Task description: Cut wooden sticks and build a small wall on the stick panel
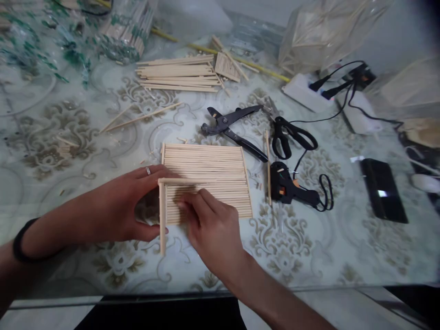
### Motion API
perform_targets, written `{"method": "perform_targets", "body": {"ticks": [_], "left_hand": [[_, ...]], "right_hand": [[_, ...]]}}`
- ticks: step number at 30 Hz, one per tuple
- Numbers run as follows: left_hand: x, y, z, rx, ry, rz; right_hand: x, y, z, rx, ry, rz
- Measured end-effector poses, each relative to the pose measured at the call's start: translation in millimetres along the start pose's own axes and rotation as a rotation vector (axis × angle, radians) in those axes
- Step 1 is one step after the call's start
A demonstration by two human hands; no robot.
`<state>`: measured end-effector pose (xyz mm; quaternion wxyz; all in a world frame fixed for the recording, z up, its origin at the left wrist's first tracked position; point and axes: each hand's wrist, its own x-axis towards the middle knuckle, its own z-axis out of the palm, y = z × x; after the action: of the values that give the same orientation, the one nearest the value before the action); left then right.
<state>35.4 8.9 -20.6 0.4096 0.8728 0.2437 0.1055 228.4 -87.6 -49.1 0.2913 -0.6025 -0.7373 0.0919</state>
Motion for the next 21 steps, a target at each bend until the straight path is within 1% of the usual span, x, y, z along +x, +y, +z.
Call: {"method": "perform_targets", "body": {"ticks": [1,4,6,8,10,13,14,15,17,19,21], "left_hand": [[-0.6,-1.1,0.0,-0.024,-0.018,-0.002],[-2.1,-4.9,0.4,-0.026,-0.021,-0.008],[-2.5,-5.4,0.3,-0.035,-0.021,-0.017],[-2.8,-4.6,-0.1,-0.048,-0.023,-0.025],[-3.4,-3.9,-0.3,-0.045,-0.022,-0.025],[-5.0,-4.5,0.0,-0.004,-0.024,-0.048],[-5.6,-4.7,0.2,0.010,-0.026,-0.062],[-6.0,-4.7,0.3,0.021,-0.028,-0.070],[-6.3,-3.7,-0.1,0.036,-0.027,-0.066],[-5.7,-1.8,-1.1,0.048,-0.024,-0.043],[-4.6,0.5,-2.4,0.097,0.004,-0.027]], "right_hand": [[-1.1,-0.3,-0.9,0.033,-0.017,0.009],[-2.1,-4.0,-2.7,0.105,-0.044,0.023],[-0.9,-6.6,-6.7,0.148,-0.093,0.042],[0.9,-5.2,-16.3,0.191,-0.171,0.071],[3.4,2.8,-31.0,0.190,-0.213,0.121],[10.9,24.4,-55.0,0.095,-0.146,0.221],[14.7,32.0,-61.2,0.067,-0.118,0.227],[18.9,38.7,-65.5,0.054,-0.102,0.217],[27.7,48.6,-68.2,0.079,-0.121,0.154],[35.4,54.0,-63.6,0.144,-0.181,0.063],[40.8,56.8,-54.8,0.198,-0.222,-0.021]]}}
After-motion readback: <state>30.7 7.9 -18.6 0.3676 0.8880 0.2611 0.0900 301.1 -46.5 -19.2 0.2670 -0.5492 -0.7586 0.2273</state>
